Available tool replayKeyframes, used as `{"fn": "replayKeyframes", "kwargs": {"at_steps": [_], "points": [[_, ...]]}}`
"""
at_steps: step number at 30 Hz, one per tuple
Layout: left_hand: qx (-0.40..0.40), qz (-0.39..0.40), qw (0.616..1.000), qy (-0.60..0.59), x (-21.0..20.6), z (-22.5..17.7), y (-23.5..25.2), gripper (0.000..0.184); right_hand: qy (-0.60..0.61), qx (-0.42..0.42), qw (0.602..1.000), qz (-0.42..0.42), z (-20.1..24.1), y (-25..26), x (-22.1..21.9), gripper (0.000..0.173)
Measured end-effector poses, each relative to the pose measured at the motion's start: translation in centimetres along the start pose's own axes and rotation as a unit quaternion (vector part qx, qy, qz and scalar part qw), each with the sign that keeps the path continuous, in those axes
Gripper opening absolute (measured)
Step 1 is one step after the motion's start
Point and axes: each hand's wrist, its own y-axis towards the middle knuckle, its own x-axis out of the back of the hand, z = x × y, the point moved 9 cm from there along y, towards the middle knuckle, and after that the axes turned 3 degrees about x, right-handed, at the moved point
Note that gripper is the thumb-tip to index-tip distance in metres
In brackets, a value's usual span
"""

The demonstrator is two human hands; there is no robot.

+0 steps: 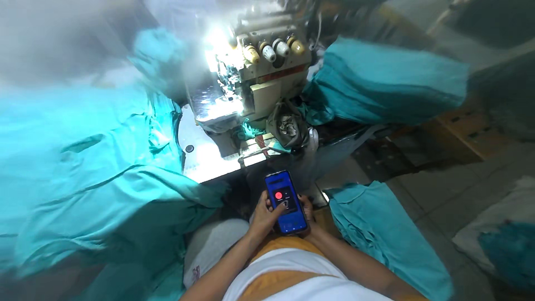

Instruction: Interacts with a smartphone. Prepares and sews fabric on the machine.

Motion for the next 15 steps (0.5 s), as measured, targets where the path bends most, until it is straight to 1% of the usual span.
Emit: {"fn": "replayKeyframes", "kwargs": {"at_steps": [1,2,7,13,15], "points": [[-0.002,0.000,1.000,0.004,0.07,-0.06,-0.04,0.043,0.001,-0.005,1.000,0.010,-0.06,0.02,-0.08,0.043],[-0.006,0.005,1.000,0.002,0.12,-0.12,-0.06,0.042,0.003,-0.011,1.000,0.015,-0.16,0.02,-0.06,0.044],[-0.011,0.007,1.000,0.002,0.29,-0.05,-0.01,0.042,0.004,-0.007,1.000,0.018,-0.33,0.18,0.15,0.046],[-0.021,-0.015,1.000,0.001,0.21,-0.09,0.11,0.048,0.006,0.000,1.000,0.016,-0.20,0.16,-0.09,0.045],[-0.020,-0.030,0.999,0.000,0.30,0.04,0.19,0.052,0.004,0.005,1.000,0.001,-0.14,0.16,0.02,0.042]]}}
